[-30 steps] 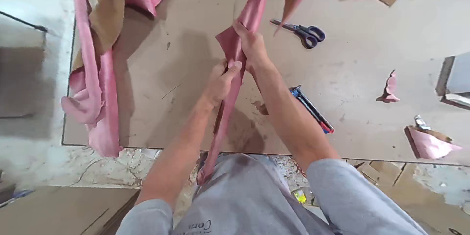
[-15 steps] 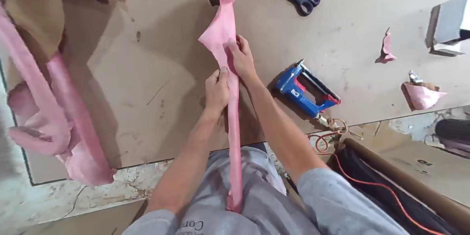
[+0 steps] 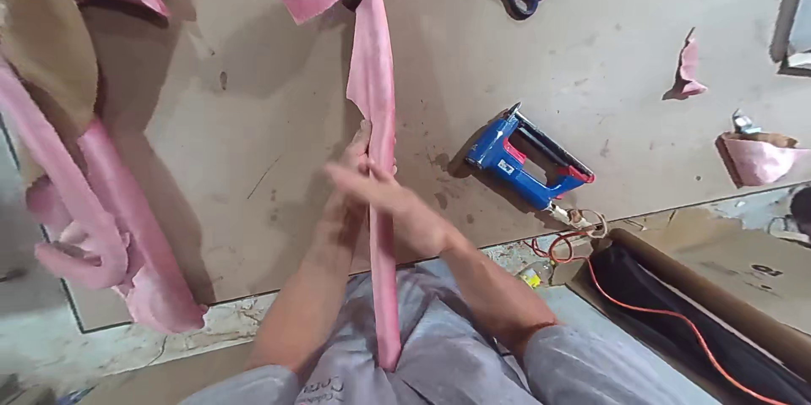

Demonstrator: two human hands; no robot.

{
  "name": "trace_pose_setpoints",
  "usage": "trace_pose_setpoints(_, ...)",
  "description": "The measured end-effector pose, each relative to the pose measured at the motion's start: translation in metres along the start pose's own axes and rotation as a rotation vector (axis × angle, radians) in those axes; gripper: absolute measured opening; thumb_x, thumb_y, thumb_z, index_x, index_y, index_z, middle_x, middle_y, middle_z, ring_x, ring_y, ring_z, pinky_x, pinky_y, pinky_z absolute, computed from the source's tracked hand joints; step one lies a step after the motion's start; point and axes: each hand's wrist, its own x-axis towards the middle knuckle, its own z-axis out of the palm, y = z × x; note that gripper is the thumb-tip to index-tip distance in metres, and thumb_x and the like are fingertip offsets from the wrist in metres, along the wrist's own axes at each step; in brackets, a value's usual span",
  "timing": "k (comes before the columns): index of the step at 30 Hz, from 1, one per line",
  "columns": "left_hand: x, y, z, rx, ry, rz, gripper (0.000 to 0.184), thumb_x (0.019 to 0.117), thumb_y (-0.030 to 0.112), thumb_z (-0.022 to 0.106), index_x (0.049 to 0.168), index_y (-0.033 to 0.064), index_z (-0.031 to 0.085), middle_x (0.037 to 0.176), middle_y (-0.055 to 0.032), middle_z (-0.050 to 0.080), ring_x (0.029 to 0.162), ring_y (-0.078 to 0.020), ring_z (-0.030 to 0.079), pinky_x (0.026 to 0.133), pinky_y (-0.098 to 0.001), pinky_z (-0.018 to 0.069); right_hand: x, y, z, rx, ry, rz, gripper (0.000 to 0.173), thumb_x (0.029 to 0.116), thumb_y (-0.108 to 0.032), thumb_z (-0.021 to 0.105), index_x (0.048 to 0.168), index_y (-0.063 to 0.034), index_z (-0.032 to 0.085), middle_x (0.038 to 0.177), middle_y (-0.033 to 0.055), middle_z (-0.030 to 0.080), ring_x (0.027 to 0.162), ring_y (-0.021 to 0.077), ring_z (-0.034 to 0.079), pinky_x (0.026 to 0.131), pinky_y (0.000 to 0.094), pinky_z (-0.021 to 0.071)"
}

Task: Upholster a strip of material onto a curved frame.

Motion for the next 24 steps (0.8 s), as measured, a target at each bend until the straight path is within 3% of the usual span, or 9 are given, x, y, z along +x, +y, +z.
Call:
trace_pose_setpoints(1, 0.002, 0.001, 0.000, 0.114, -0.007, 0.108, 0.044, 0.1117, 0.046, 0.032, 0.126, 0.0154, 0.060, 0.095, -0.0004, 0.071, 0.077, -0.0082, 0.069, 0.067, -0.0276, 0.0604, 0.003, 0.003, -0.017, 0.164, 0.195, 0.051, 0.103, 0.0973, -0.078, 0.011, 0.148, 0.0019, 0.051, 0.154, 0.0134, 0.052, 0.146, 0.0223, 0.044, 0.126, 0.0474, 0.0277)
trace_pose_setpoints(3, 0.003, 0.005, 0.005, 0.390, 0.042, 0.244, 0.044, 0.1095, 0.048, 0.040, 0.125, 0.0140, 0.064, 0.094, 0.0003, 0.069, 0.080, -0.0066, 0.067, 0.073, -0.0294, 0.0593, 0.020, 0.020, -0.062, 0.189, 0.462, 0.202, 0.075, 0.1076, -0.057, 0.018, 0.156, -0.0020, 0.035, 0.159, 0.0115, 0.044, 0.144, 0.0204, 0.045, 0.119, 0.0406, 0.0389)
trace_pose_setpoints(4, 0.002, 0.008, 0.012, 0.522, 0.056, 0.302, 0.044, 0.1091, 0.049, 0.042, 0.115, 0.0121, 0.065, 0.088, -0.0004, 0.067, 0.075, -0.0069, 0.065, 0.071, -0.0297, 0.0576, 0.033, 0.033, -0.080, 0.210, 0.545, 0.331, 0.065, 0.1094, -0.046, 0.032, 0.158, -0.0033, 0.032, 0.155, 0.0107, 0.049, 0.138, 0.0190, 0.052, 0.114, 0.0384, 0.0463)
trace_pose_setpoints(7, -0.002, -0.001, 0.029, 0.785, 0.030, 0.460, 0.045, 0.1094, 0.044, 0.045, 0.094, 0.0076, 0.066, 0.073, -0.0054, 0.062, 0.062, -0.0135, 0.061, 0.060, -0.0357, 0.0553, 0.072, 0.058, -0.089, 0.429, 0.615, 0.683, 0.053, 0.1024, -0.037, 0.060, 0.143, -0.0048, 0.050, 0.116, 0.0109, 0.070, 0.098, 0.0188, 0.070, 0.085, 0.0377, 0.0605)
trace_pose_setpoints(11, -0.007, 0.004, 0.028, 1.058, 0.129, 0.537, 0.047, 0.1086, 0.044, 0.046, 0.084, 0.0078, 0.063, 0.078, -0.0102, 0.061, 0.068, -0.0229, 0.061, 0.062, -0.0474, 0.0514, 0.089, 0.066, -0.071, 0.494, 0.624, 0.786, 0.026, 0.0995, -0.021, 0.066, 0.118, -0.0035, 0.061, 0.086, 0.0079, 0.069, 0.074, 0.0145, 0.069, 0.068, 0.0321, 0.0601)
trace_pose_setpoints(14, -0.019, 0.019, 0.017, 1.202, 0.106, 0.648, 0.039, 0.1073, 0.035, 0.051, 0.094, 0.0037, 0.070, 0.128, -0.0162, 0.059, 0.113, -0.0268, 0.062, 0.092, -0.0462, 0.0543, 0.090, 0.064, -0.065, 0.408, 0.653, 0.810, 0.025, 0.1003, -0.022, 0.064, 0.116, -0.0032, 0.062, 0.087, 0.0083, 0.069, 0.075, 0.0159, 0.069, 0.069, 0.0341, 0.0600)
trace_pose_setpoints(17, -0.008, 0.013, 0.004, 1.146, 0.068, 0.765, 0.040, 0.1054, 0.033, 0.056, 0.087, 0.0019, 0.071, 0.124, -0.0176, 0.059, 0.113, -0.0245, 0.060, 0.093, -0.0399, 0.0524, 0.087, 0.066, -0.059, 0.389, 0.705, 0.773, 0.019, 0.1017, -0.023, 0.058, 0.105, -0.0049, 0.064, 0.079, 0.0053, 0.066, 0.070, 0.0135, 0.066, 0.064, 0.0326, 0.0579)
trace_pose_setpoints(21, -0.005, -0.019, 0.009, 0.979, 0.101, 0.694, 0.042, 0.1050, 0.037, 0.055, 0.084, 0.0038, 0.070, 0.123, -0.0162, 0.058, 0.114, -0.0240, 0.057, 0.094, -0.0395, 0.0503, 0.070, 0.076, -0.058, 0.508, 0.664, 0.591, 0.046, 0.1111, -0.040, 0.040, 0.135, -0.0052, 0.058, 0.120, 0.0066, 0.070, 0.108, 0.0103, 0.067, 0.093, 0.0316, 0.0563)
trace_pose_setpoints(24, -0.013, -0.028, 0.019, 0.842, 0.127, 0.486, 0.046, 0.1078, 0.043, 0.049, 0.100, 0.0048, 0.074, 0.131, -0.0142, 0.062, 0.125, -0.0239, 0.056, 0.103, -0.0452, 0.0481, 0.065, 0.079, -0.059, 0.383, 0.693, 0.537, 0.054, 0.1123, -0.044, 0.029, 0.142, -0.0051, 0.052, 0.125, 0.0091, 0.067, 0.113, 0.0125, 0.065, 0.098, 0.0334, 0.0553)
